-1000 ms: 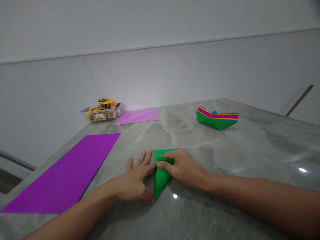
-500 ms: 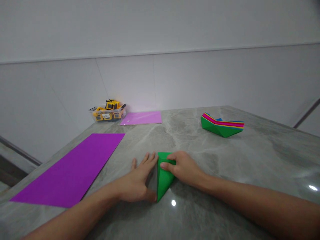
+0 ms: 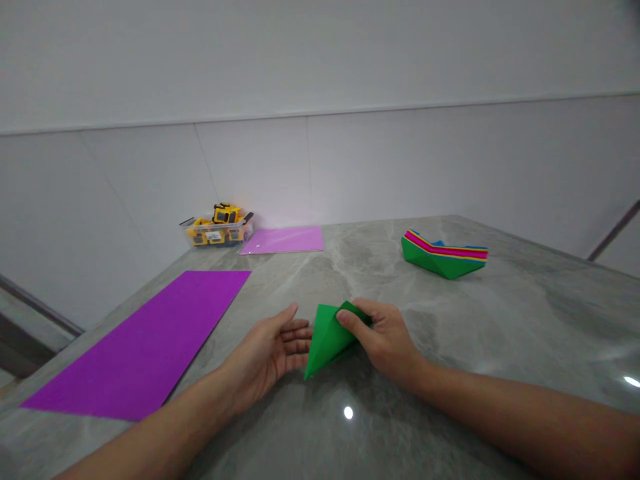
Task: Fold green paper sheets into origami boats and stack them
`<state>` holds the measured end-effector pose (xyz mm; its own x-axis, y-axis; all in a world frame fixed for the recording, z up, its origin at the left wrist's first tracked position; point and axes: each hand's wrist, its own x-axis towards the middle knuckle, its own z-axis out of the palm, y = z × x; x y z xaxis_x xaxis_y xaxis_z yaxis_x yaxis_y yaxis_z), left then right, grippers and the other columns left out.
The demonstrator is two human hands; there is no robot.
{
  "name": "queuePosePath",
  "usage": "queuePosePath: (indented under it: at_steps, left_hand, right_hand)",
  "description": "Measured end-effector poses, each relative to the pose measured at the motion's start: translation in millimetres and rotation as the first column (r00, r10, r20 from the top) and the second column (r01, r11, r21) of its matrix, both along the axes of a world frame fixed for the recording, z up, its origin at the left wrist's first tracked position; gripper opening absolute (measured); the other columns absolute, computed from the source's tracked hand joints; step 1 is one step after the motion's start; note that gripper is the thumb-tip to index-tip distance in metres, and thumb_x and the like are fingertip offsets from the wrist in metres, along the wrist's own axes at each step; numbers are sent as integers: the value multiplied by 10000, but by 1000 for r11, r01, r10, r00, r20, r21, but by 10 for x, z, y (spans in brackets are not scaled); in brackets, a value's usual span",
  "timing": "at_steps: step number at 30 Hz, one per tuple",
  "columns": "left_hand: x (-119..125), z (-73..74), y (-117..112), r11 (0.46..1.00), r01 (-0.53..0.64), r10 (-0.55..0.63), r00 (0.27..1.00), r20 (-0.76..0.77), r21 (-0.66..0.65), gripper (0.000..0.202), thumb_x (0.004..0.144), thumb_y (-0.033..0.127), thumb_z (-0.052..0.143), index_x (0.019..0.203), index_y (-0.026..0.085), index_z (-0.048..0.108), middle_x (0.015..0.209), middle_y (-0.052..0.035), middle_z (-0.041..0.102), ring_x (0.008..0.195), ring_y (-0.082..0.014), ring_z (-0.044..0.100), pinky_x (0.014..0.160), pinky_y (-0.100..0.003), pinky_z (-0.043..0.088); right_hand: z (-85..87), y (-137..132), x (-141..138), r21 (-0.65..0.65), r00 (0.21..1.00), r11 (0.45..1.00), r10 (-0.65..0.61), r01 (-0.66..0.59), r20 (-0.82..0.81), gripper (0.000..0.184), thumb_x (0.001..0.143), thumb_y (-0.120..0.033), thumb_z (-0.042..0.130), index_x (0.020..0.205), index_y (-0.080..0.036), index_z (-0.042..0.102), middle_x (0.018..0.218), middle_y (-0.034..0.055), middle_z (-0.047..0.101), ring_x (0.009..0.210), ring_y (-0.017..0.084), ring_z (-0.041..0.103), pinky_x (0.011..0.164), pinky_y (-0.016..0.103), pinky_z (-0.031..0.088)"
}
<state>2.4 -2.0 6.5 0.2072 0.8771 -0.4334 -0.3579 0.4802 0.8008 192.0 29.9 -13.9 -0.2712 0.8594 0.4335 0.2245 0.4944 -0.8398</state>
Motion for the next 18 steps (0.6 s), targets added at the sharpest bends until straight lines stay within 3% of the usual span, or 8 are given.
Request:
queuePosePath:
  at_steps: [3, 6, 8, 12, 15, 18]
  left_hand:
    - [25, -70, -41, 987, 131, -137, 989, 61, 94, 384, 959, 412, 482, 1059, 68, 619, 997, -161, 667, 789, -183, 669, 659, -291, 585]
    - [89, -128, -131, 922, 238, -236, 971, -46, 304, 448, 830, 319, 709, 1229, 176, 565, 1155, -119, 639, 986, -238, 658, 736, -323, 588]
    - [130, -149, -174, 879, 294, -250, 955, -162, 374, 551, 784, 251, 757, 1285, 220, 528, 1207, -103, 623, 1026, -250, 652, 750, -315, 582]
    - [170, -155, -186, 839, 335, -208, 926, -316, 428, 436, 884, 301, 634, 1296, 197, 534, 1207, -117, 628, 998, -244, 666, 749, -323, 578]
    - [156, -150, -173, 807, 361, -192, 909, -370, 468, 419, 914, 321, 590, 1313, 204, 536, 1209, -111, 633, 1001, -246, 663, 756, -338, 578]
    - [125, -150, -172, 788, 371, -194, 907, -374, 491, 414, 922, 347, 577, 1310, 207, 549, 1174, -104, 656, 975, -245, 671, 751, -348, 580]
  right_hand:
    - [-45, -10, -18, 16, 997, 999, 35, -36, 72, 359, 886, -385, 507, 589, -184, 483, 552, -29, 432, 544, 115, 396, 517, 249, 293]
    - [-92, 15, -38, -7, 986, 999, 42, -42, 159, 355, 892, -372, 510, 593, -182, 487, 562, -21, 483, 555, 121, 429, 526, 255, 296]
    - [-105, 30, -48, -20, 983, 999, 35, -32, 182, 357, 895, -373, 517, 594, -183, 484, 565, -22, 490, 560, 123, 438, 531, 257, 298]
    - [-78, 16, -52, -11, 974, 1000, 10, -8, 224, 364, 915, -355, 492, 594, -187, 465, 568, -18, 488, 562, 131, 442, 544, 270, 316]
    - [-21, -16, -29, 133, 964, 991, -39, 4, 262, 326, 927, -287, 457, 621, -185, 496, 657, 17, 523, 664, 165, 499, 638, 306, 391]
    - [39, -28, 16, 357, 959, 933, -142, 47, 244, 226, 880, -246, 539, 674, -169, 593, 1058, 116, 552, 1056, 269, 494, 915, 436, 381]
